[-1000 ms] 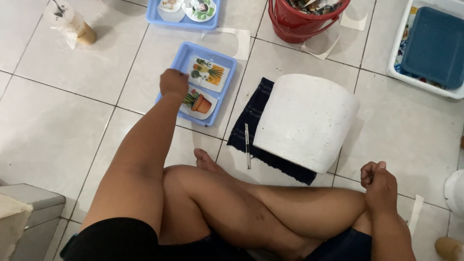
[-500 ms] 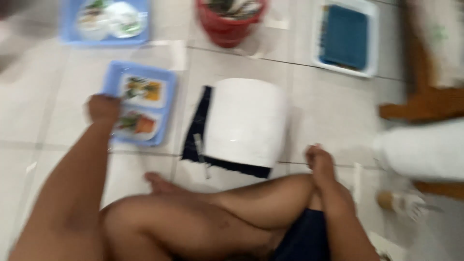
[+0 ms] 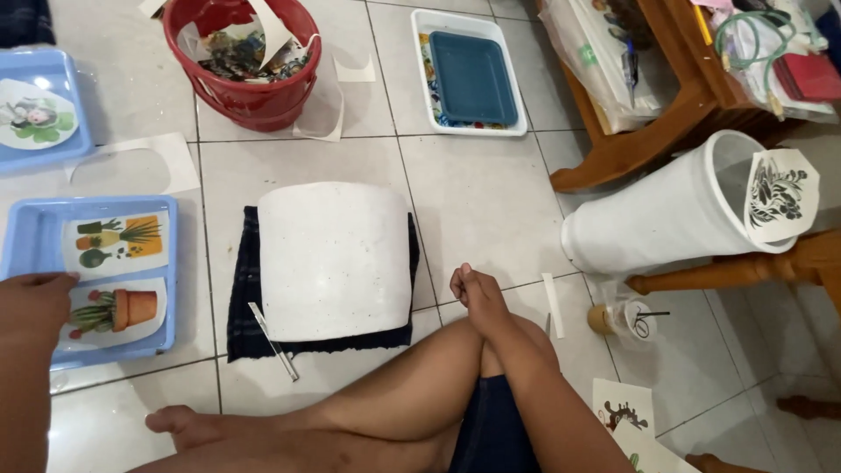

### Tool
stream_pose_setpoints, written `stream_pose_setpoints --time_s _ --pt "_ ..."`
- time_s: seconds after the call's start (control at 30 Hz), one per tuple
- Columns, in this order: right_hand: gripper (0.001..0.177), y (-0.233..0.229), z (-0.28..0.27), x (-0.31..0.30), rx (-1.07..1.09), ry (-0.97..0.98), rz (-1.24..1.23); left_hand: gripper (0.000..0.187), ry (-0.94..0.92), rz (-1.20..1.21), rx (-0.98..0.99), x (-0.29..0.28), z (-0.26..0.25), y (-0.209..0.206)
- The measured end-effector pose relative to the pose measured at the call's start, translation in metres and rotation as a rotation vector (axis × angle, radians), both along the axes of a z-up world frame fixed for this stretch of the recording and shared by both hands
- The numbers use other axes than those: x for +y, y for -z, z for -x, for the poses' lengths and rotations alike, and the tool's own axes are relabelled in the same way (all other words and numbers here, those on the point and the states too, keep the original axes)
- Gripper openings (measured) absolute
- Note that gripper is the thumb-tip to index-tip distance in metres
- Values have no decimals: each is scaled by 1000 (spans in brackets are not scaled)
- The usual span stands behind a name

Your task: Cutting out printed cactus decals from a sheet using scissors and organizing them in a tray.

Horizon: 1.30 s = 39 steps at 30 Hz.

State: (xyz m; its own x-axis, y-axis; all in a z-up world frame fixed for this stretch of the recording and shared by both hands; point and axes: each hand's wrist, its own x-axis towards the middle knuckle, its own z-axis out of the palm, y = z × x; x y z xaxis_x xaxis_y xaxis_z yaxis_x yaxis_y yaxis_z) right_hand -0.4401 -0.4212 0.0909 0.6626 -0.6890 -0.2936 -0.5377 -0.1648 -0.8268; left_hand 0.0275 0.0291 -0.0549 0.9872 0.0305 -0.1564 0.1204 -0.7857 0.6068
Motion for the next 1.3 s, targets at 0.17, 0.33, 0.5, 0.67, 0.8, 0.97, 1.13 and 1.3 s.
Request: stream_pose_setpoints --time_s 0.17,0.33,0.5,0.67,0.8,0.97,1.13,1.3 --pt "65 -3 0 3 -19 15 -46 30 -22 -42 31 -5 0 -20" --pt "65 -7 -1 4 -21 -20 -23 26 -189 204 153 -15 6 -39" --pt "65 -7 0 3 -29 -21 -10 71 362 -576 95 16 -36 26" --pt "66 -9 -1 3 -16 -13 -24 19 -247 95 181 -17 8 -42" --pt "65 -6 1 2 -30 -16 -20 30 -244 149 129 -17 9 -40" --pt "66 -7 0 2 -23 -19 -5 26 -220 141 128 -13 5 -29" --pt "65 -6 1 3 -23 -6 -20 22 -272 133 139 -19 9 -38" --pt "64 -7 1 3 -43 -20 -14 18 -235 127 150 -21 13 -46"
